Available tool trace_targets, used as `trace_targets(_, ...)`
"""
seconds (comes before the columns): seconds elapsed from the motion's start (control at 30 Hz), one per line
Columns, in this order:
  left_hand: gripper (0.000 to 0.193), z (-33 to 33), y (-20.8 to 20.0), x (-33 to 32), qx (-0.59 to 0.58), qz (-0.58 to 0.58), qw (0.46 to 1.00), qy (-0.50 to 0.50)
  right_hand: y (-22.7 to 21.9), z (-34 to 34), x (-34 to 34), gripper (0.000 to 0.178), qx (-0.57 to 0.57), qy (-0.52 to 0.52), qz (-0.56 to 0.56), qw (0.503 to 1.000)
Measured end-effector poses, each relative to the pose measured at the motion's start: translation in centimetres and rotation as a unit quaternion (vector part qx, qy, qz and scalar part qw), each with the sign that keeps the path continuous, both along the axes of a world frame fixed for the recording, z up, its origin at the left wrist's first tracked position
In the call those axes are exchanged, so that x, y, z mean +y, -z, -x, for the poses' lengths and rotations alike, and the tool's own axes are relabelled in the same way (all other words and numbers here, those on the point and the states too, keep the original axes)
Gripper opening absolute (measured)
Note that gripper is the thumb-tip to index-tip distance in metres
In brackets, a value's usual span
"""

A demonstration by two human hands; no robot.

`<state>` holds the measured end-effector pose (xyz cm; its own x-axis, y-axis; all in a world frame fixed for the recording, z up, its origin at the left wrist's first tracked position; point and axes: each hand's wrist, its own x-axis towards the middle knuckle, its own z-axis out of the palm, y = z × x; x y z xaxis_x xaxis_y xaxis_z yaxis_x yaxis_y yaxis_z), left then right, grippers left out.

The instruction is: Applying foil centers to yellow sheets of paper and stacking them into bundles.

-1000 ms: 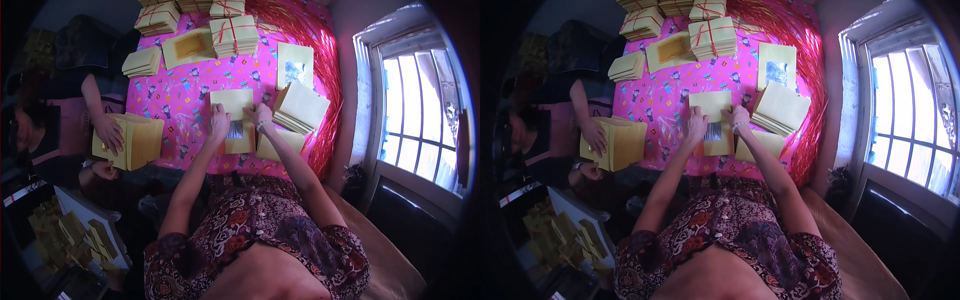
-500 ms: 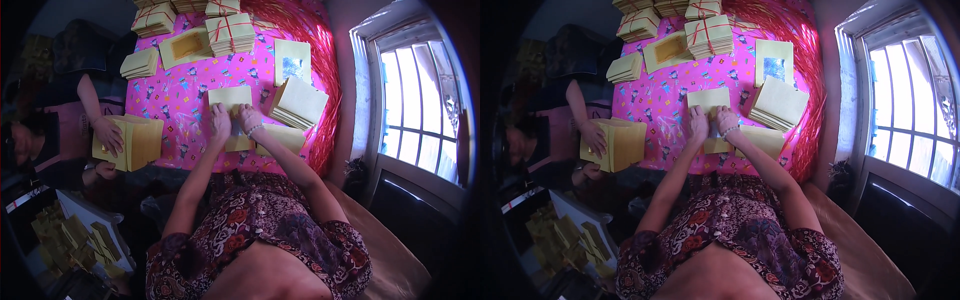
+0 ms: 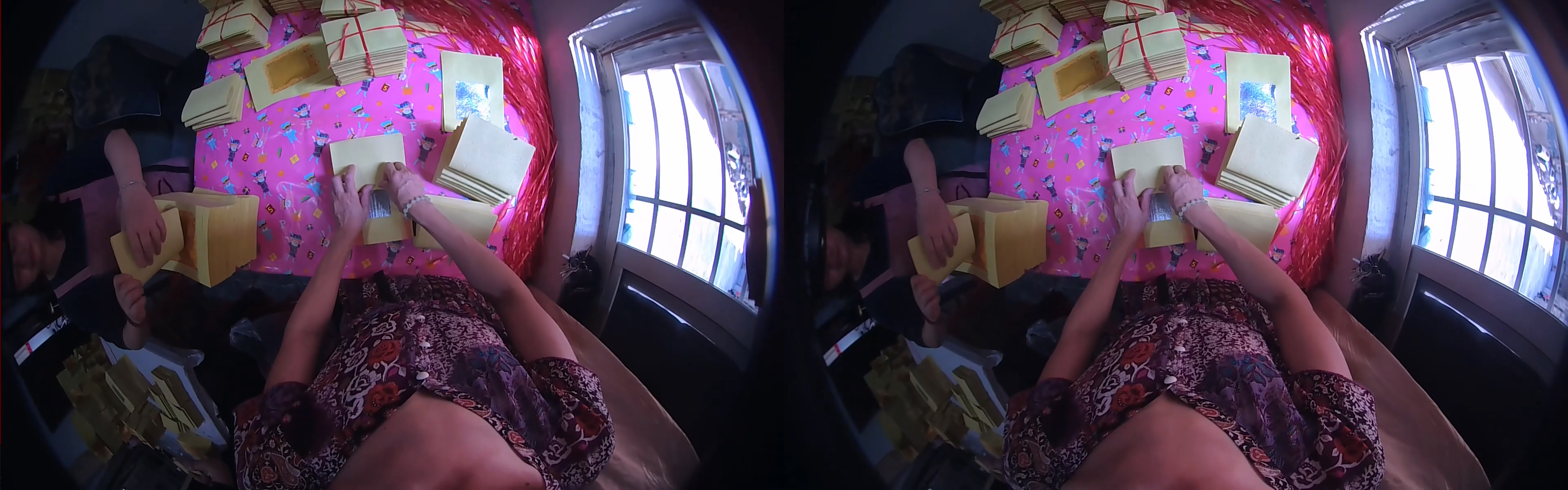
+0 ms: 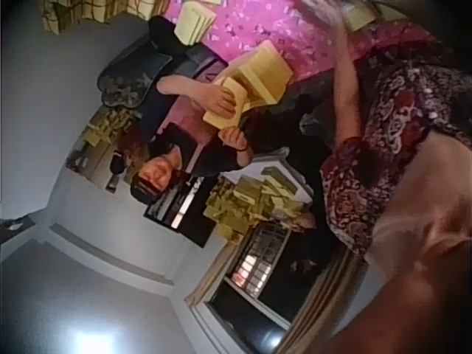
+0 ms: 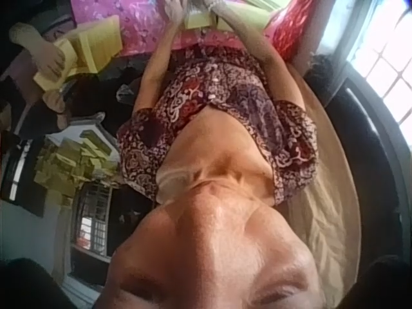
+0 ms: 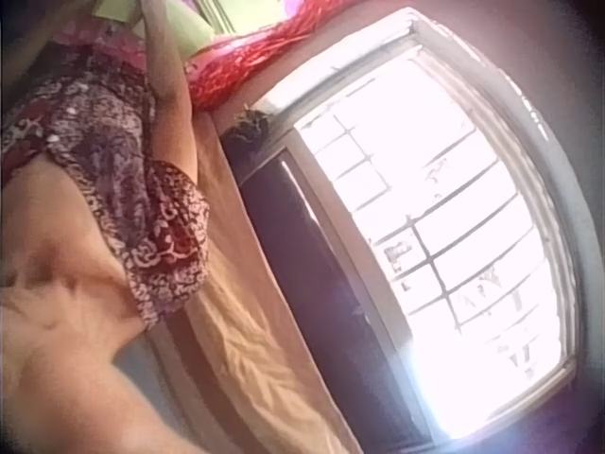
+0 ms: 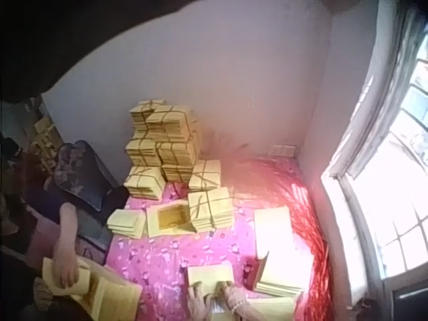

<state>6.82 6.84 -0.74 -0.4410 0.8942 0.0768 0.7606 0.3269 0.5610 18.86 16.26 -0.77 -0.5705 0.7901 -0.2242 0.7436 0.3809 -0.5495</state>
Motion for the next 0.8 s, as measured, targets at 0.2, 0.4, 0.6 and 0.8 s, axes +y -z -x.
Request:
trace_targets(0.2,0.056,0.0,-0.3,-0.2,-0.043,-0.046,0.998,-0.020,0.3,0.1,0.0,0.024,-0.009,-0.007,-0.003,1.000)
trace_targets(0.4,0.054,-0.1,-0.6,0.1,-0.037,-0.054,0.998,-0.018,0.6,0.5,0.4,0.027,-0.066,-0.034,-0.023,0.997)
trace_targets(0.6,0.035,1.8,-0.3,-0.6,-0.142,-0.091,0.981,-0.091,-3.6,0.5,-0.6,0.031,-0.096,-0.121,-0.061,0.986)
trace_targets(0.8,0.038,3.2,-0.6,-0.5,-0.110,-0.041,0.981,-0.155,-2.7,-0.4,0.0,0.014,-0.113,-0.233,-0.310,0.915)
